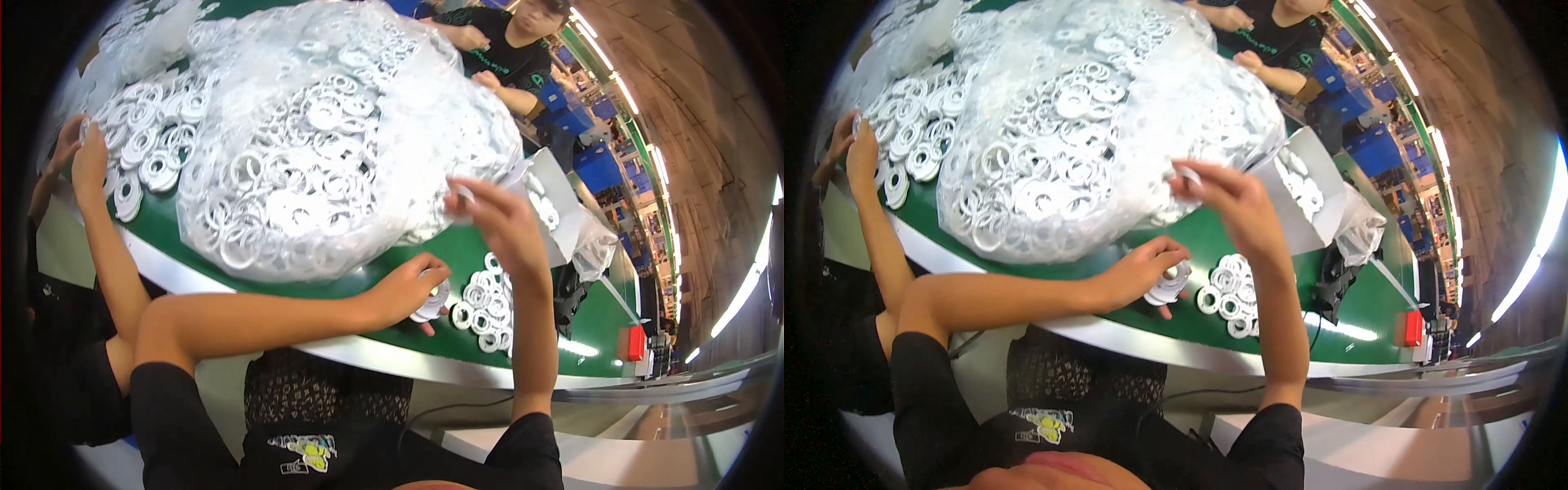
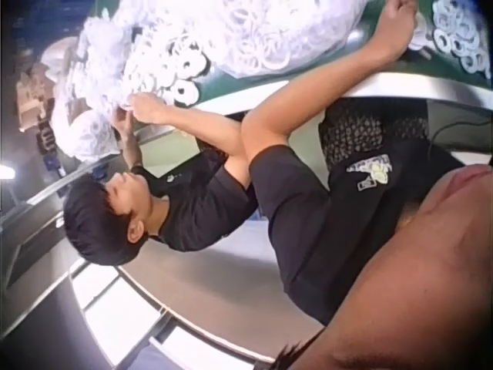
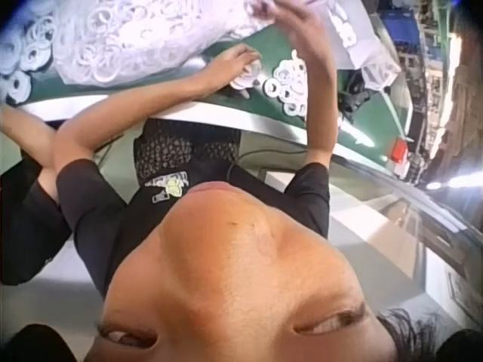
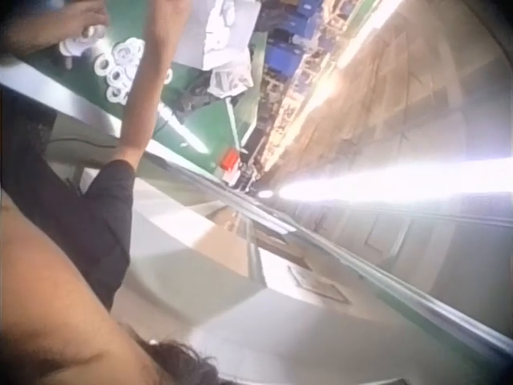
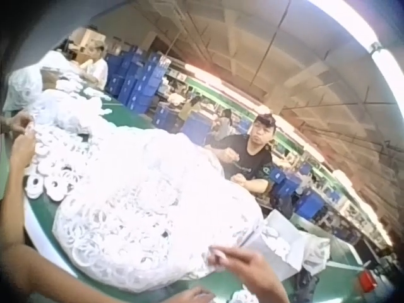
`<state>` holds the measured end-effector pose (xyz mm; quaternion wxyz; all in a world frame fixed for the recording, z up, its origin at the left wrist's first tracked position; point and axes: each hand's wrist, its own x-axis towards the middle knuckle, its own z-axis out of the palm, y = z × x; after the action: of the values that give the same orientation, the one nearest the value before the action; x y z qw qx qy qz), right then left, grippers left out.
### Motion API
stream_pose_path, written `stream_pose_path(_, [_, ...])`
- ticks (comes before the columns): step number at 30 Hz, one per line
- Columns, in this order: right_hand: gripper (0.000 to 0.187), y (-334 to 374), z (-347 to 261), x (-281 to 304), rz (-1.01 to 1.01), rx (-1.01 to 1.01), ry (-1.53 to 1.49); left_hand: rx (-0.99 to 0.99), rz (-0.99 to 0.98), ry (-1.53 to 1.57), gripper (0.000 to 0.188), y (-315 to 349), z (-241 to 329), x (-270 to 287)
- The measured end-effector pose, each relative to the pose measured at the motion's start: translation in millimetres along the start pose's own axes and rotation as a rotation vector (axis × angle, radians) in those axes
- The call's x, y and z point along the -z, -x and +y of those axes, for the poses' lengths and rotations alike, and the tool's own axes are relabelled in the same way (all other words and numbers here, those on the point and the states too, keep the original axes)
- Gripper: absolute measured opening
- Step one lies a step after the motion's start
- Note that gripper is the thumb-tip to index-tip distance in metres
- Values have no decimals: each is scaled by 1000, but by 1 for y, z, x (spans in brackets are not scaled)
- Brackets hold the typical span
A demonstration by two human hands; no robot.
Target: Sorting and checking white plastic rings on an assembly line.
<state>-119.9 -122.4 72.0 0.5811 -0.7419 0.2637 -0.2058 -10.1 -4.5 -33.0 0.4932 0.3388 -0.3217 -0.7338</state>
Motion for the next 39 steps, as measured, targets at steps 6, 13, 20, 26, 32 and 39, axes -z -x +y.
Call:
stream_pose_path(6, [33, 69, 36, 5, 40, -51, -99, -12, 52, 78, 39, 3, -2, 8])
stream_pose_path(13, [34, 81, 81, -11, 378, 574, 736, -46, 31, -161, 35, 0, 0, 4])
stream_pose_path(20, [33, 79, 76, -9, 309, 836, 854, -42, 95, -186, 27, -2, 8, 0])
stream_pose_path(26, [32, 82, 74, -11, 343, 828, 862, -32, 83, -170, 26, 2, 13, -1])
stream_pose_path(32, [35, 84, 74, -9, 284, 609, 838, -20, 67, -56, 24, 3, 10, 4])
stream_pose_path(39, [42, 78, 75, -9, 298, 585, 831, -39, 63, -63, 26, 0, 12, 8])
